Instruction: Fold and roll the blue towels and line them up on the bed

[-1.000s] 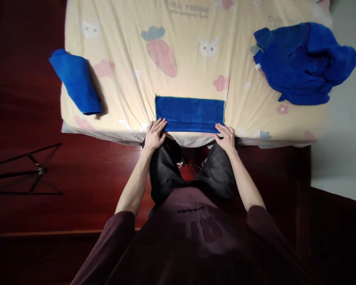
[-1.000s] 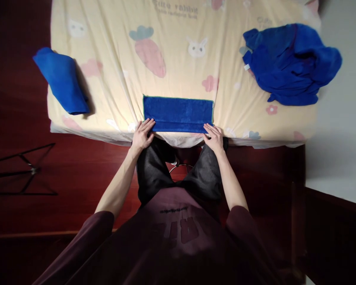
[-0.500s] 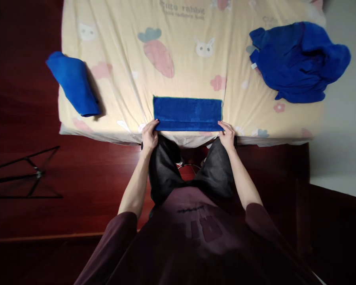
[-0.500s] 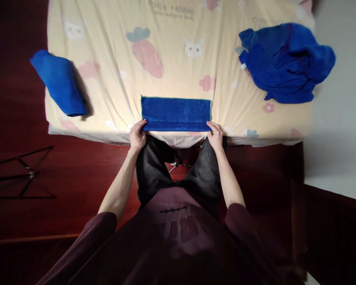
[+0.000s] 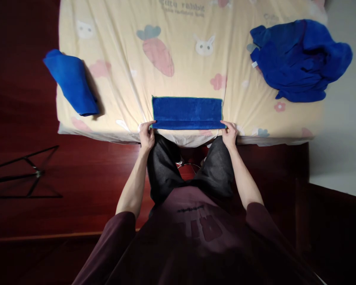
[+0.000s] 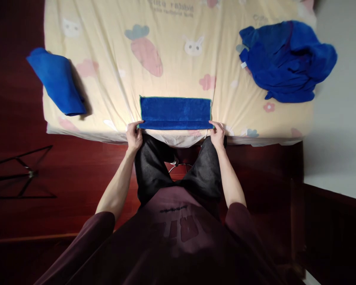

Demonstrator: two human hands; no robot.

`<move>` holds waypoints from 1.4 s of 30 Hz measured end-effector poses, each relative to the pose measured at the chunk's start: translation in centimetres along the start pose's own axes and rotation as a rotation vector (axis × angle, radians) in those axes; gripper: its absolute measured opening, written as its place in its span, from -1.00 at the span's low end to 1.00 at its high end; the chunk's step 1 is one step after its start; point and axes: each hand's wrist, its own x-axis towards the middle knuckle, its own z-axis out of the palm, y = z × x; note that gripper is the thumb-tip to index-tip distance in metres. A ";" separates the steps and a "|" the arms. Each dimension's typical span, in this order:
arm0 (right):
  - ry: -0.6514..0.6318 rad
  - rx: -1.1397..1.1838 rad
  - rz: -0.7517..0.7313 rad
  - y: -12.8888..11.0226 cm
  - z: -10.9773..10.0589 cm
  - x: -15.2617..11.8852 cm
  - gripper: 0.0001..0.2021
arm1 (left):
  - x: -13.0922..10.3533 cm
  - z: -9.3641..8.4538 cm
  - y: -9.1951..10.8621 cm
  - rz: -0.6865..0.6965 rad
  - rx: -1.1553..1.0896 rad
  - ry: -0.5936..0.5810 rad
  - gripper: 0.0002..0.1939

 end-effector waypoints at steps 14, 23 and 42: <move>0.089 -0.072 0.174 1.2 1.0 -0.3 -0.43 | -0.2 0.5 -0.6 -0.155 0.023 0.138 -0.62; 0.088 -0.058 0.206 0.9 1.0 -0.2 -0.42 | -0.3 0.3 -0.2 -0.172 0.087 0.123 -0.64; 0.125 -0.096 0.142 0.7 0.8 -0.5 -0.46 | -0.7 0.1 0.5 -0.158 0.086 0.160 -0.65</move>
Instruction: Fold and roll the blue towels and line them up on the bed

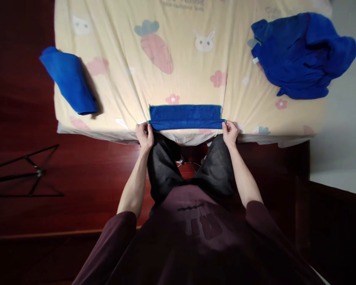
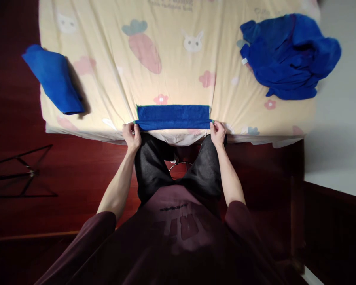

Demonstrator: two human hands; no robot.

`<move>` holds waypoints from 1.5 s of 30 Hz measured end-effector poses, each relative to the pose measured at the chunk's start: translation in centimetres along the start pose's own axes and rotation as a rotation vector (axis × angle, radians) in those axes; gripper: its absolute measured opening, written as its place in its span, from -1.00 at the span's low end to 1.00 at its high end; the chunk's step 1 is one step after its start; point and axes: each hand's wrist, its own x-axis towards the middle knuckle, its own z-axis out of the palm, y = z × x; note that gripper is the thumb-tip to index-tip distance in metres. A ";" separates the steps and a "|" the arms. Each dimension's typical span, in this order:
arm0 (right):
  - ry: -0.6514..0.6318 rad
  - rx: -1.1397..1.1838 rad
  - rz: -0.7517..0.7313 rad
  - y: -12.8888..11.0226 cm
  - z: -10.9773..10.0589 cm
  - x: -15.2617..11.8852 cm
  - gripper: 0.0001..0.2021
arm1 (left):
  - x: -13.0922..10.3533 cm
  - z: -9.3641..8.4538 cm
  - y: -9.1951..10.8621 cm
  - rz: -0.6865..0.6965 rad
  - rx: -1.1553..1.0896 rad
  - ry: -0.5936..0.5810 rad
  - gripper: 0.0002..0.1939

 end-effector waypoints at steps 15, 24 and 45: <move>0.053 -0.009 0.005 -0.4 -0.1 0.0 -0.59 | -0.1 0.2 -0.5 0.004 0.030 0.018 -0.81; 0.021 -0.051 0.004 -0.9 -0.1 0.0 -0.70 | 0.1 0.3 -0.1 -0.041 0.051 -0.014 -0.90; -0.332 -0.099 -0.275 -3.2 -1.0 0.2 -0.57 | 0.8 -0.2 1.5 0.287 -0.030 -0.354 -0.39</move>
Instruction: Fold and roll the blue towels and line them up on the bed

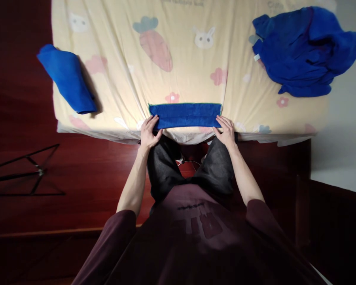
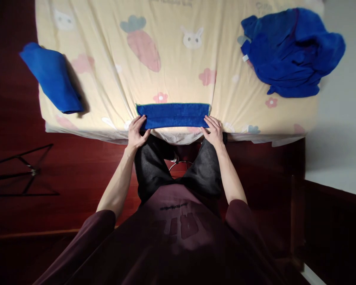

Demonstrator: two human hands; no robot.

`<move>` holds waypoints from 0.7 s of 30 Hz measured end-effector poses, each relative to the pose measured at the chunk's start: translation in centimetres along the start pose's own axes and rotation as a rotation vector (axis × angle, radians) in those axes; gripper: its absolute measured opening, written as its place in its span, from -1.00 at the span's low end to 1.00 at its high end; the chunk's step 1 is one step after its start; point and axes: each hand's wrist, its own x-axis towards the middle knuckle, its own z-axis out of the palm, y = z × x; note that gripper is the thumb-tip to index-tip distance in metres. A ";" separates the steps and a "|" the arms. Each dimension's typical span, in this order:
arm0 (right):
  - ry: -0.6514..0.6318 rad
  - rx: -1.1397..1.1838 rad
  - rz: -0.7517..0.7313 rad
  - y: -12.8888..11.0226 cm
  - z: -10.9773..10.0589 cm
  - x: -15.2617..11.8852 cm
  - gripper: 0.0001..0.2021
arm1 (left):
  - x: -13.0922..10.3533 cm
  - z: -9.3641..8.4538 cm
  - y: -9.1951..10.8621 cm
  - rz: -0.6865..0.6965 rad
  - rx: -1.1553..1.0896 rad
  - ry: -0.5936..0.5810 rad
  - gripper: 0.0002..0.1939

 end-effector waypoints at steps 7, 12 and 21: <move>0.011 -0.033 0.025 0.1 0.2 0.0 -0.45 | -0.3 0.2 0.1 -0.054 0.031 0.041 -0.37; -0.087 -0.106 -0.023 -0.3 0.1 0.0 -0.36 | -0.7 0.3 0.7 -0.116 0.166 0.060 -0.34; -0.071 -0.092 0.029 0.2 0.1 0.3 -0.44 | -0.5 -0.2 0.5 -0.087 0.218 0.031 -0.39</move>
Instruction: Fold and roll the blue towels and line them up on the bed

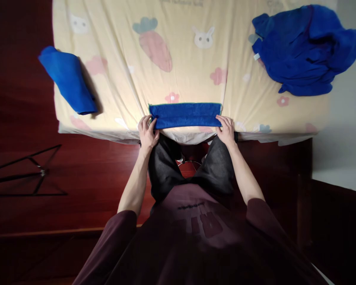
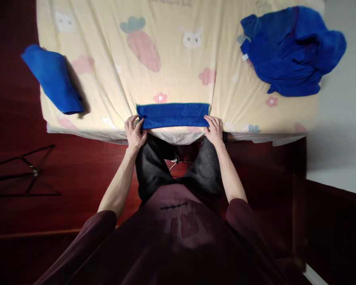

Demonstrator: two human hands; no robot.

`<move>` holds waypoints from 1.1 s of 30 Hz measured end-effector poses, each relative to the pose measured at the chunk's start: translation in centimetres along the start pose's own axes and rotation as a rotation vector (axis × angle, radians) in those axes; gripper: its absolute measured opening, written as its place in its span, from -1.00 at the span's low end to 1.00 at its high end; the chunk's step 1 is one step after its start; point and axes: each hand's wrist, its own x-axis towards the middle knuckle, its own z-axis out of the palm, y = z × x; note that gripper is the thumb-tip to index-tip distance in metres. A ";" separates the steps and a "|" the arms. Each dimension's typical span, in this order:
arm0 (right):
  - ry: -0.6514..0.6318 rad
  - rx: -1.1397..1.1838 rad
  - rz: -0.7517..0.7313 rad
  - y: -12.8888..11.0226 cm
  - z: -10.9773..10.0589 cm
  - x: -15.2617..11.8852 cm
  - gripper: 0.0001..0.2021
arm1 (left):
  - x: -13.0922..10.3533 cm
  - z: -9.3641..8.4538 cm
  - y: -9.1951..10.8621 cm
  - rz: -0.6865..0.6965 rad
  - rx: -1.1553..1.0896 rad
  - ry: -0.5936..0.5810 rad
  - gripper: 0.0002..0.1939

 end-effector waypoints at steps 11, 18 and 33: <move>0.133 0.178 0.049 1.8 0.7 0.1 -0.62 | 1.0 -0.2 -1.1 -0.056 -0.191 0.029 -0.56; 0.287 0.280 0.265 3.0 1.7 -0.2 -0.59 | 3.1 -1.5 -1.2 -0.213 -0.124 0.027 -0.64; 0.324 0.367 0.342 1.8 1.5 0.4 -0.37 | 5.3 -2.0 1.4 -0.439 -0.246 0.011 -0.58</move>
